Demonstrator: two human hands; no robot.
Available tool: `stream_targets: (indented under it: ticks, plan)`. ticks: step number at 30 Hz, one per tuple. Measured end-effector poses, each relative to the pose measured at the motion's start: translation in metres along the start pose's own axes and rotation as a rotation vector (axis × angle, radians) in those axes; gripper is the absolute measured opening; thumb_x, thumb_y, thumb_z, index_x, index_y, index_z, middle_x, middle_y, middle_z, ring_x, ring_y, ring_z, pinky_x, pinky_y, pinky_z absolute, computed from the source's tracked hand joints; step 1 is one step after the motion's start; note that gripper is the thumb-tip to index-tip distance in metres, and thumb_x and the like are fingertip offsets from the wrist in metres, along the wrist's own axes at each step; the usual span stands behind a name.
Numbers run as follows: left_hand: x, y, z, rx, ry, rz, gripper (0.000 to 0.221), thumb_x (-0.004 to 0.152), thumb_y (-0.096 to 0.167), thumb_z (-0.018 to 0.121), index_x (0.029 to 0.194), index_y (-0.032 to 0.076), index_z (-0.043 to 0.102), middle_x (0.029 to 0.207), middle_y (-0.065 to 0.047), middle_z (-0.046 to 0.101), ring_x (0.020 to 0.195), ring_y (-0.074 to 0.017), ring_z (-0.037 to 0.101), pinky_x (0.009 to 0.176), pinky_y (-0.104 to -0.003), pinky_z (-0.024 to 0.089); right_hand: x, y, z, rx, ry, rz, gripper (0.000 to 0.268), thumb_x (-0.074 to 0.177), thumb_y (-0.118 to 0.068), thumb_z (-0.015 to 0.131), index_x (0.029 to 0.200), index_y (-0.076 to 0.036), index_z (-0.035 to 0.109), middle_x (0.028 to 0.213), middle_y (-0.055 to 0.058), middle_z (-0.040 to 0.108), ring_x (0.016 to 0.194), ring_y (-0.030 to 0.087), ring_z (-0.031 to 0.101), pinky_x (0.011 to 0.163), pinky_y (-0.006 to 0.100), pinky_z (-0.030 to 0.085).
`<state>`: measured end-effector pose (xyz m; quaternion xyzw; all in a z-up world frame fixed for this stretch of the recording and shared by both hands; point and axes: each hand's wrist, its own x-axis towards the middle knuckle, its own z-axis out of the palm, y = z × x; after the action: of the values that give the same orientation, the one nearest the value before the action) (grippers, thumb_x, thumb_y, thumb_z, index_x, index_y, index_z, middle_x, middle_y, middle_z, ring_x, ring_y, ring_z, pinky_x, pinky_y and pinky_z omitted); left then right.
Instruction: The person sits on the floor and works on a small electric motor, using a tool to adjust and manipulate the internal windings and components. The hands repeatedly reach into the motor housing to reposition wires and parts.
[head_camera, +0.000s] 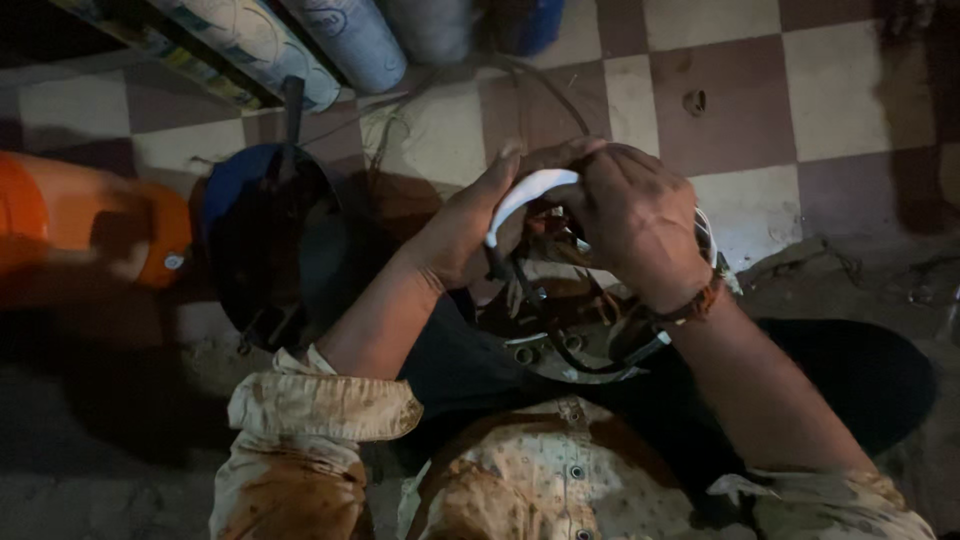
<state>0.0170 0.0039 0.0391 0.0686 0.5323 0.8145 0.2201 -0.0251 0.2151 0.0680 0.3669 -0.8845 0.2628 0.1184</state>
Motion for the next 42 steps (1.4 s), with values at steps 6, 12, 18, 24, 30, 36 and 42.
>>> stream_targets:
  ticks: [6, 12, 18, 24, 30, 36, 42]
  plan:
    - [0.007, -0.013, 0.027, -0.39, 0.279, -0.053, 0.06, 0.108, 0.06, 0.042, 0.132, 0.01, 0.065, 0.117, -0.008, 0.067, 0.106, -0.0196, 0.064, 0.087, -0.038, 0.054, 0.003, -0.01, 0.003, 0.019, 0.161, -0.162, 0.021, 0.088, -0.008, 0.069, 0.107, -0.001, 0.068, 0.09, 0.014, 0.073, 0.086, 0.032, 0.072, 0.075, 0.044, 0.058]
    - [0.008, -0.042, 0.034, -0.504, 0.4, 0.144, 0.061, 0.109, 0.063, 0.04, 0.11, 0.008, 0.066, 0.101, -0.006, 0.063, 0.094, -0.0211, 0.059, 0.086, -0.041, 0.053, -0.004, -0.008, 0.019, 0.027, -0.126, 0.141, 0.021, 0.099, -0.017, 0.075, 0.111, -0.001, 0.069, 0.092, 0.018, 0.073, 0.087, 0.034, 0.072, 0.076, 0.046, 0.056]
    - [0.015, -0.072, 0.025, -0.289, 0.499, 0.248, 0.067, 0.121, 0.061, 0.037, 0.099, 0.001, 0.06, 0.1, -0.008, 0.059, 0.103, -0.0232, 0.054, 0.102, -0.039, 0.046, -0.013, -0.01, 0.028, 0.042, -0.125, 0.105, 0.027, 0.086, -0.013, 0.078, 0.107, -0.001, 0.066, 0.091, 0.018, 0.073, 0.083, 0.034, 0.072, 0.073, 0.044, 0.057]
    - [0.011, -0.057, 0.008, 0.925, 0.67, 0.437, 0.072, 0.121, 0.059, 0.03, 0.152, -0.002, 0.051, 0.145, -0.016, 0.058, 0.128, -0.0263, 0.061, 0.107, -0.039, 0.054, -0.007, -0.014, 0.008, 0.173, -0.018, 0.045, 0.037, 0.095, -0.002, 0.067, 0.131, -0.001, 0.066, 0.12, 0.019, 0.073, 0.104, 0.035, 0.071, 0.086, 0.044, 0.057]
    - [-0.003, -0.02, 0.02, -0.282, 0.291, 0.094, 0.066, 0.109, 0.062, 0.042, 0.121, 0.004, 0.071, 0.111, -0.013, 0.07, 0.106, -0.0232, 0.066, 0.095, -0.04, 0.058, -0.004, -0.015, -0.005, 0.039, -0.046, 0.12, 0.024, 0.093, -0.014, 0.073, 0.112, -0.001, 0.071, 0.111, 0.013, 0.075, 0.101, 0.033, 0.069, 0.085, 0.045, 0.055]
    - [0.019, -0.025, 0.03, -0.06, 0.55, 0.269, 0.063, 0.109, 0.063, 0.046, 0.097, 0.004, 0.064, 0.101, -0.008, 0.066, 0.097, -0.0213, 0.061, 0.095, -0.036, 0.051, -0.013, -0.015, -0.001, -0.049, -0.063, 0.154, 0.014, 0.093, -0.018, 0.076, 0.096, -0.005, 0.072, 0.09, 0.01, 0.071, 0.093, 0.032, 0.068, 0.089, 0.047, 0.051]
    - [0.025, -0.034, 0.022, -0.042, 0.551, 0.359, 0.063, 0.109, 0.062, 0.045, 0.085, 0.005, 0.057, 0.083, -0.008, 0.06, 0.082, -0.0229, 0.062, 0.083, -0.038, 0.051, -0.028, 0.001, 0.019, -0.132, 0.015, -0.001, 0.018, 0.083, -0.013, 0.074, 0.099, -0.006, 0.069, 0.098, 0.009, 0.071, 0.098, 0.028, 0.069, 0.096, 0.045, 0.052]
